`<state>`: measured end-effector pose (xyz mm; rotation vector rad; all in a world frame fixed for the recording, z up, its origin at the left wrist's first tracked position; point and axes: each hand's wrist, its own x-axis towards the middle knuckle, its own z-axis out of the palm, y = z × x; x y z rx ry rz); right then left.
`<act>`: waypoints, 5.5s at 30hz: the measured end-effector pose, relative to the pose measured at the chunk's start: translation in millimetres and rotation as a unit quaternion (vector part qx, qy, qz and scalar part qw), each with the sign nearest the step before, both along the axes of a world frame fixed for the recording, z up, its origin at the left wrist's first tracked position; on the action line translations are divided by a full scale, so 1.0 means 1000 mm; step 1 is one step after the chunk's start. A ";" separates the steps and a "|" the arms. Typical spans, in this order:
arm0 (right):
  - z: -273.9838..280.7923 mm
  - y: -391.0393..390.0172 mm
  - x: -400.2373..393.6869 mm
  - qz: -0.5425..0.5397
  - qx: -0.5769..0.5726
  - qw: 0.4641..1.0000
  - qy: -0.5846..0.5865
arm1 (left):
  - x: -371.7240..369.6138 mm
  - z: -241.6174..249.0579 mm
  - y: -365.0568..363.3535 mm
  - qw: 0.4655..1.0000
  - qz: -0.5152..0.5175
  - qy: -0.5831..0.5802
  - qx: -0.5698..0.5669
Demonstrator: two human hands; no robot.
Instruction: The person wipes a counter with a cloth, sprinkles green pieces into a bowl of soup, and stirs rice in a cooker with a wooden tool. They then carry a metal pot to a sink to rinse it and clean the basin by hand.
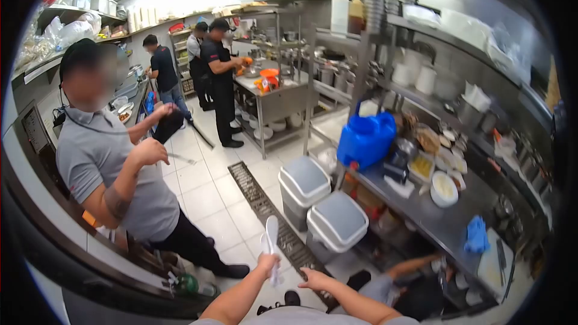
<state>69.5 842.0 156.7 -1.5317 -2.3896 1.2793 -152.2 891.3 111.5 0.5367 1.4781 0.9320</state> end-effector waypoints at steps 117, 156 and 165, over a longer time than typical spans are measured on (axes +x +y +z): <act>0.105 1.508 -1.217 0.400 0.079 0.910 0.077 | -1.154 -0.069 1.079 0.916 0.244 0.187 -0.259; 0.082 1.396 -1.623 0.289 0.357 0.886 0.067 | -1.623 0.161 1.307 0.983 -0.129 0.131 -0.010; 0.088 1.388 -1.592 0.220 0.374 0.901 0.021 | -1.588 0.138 1.337 0.928 -0.272 0.245 0.068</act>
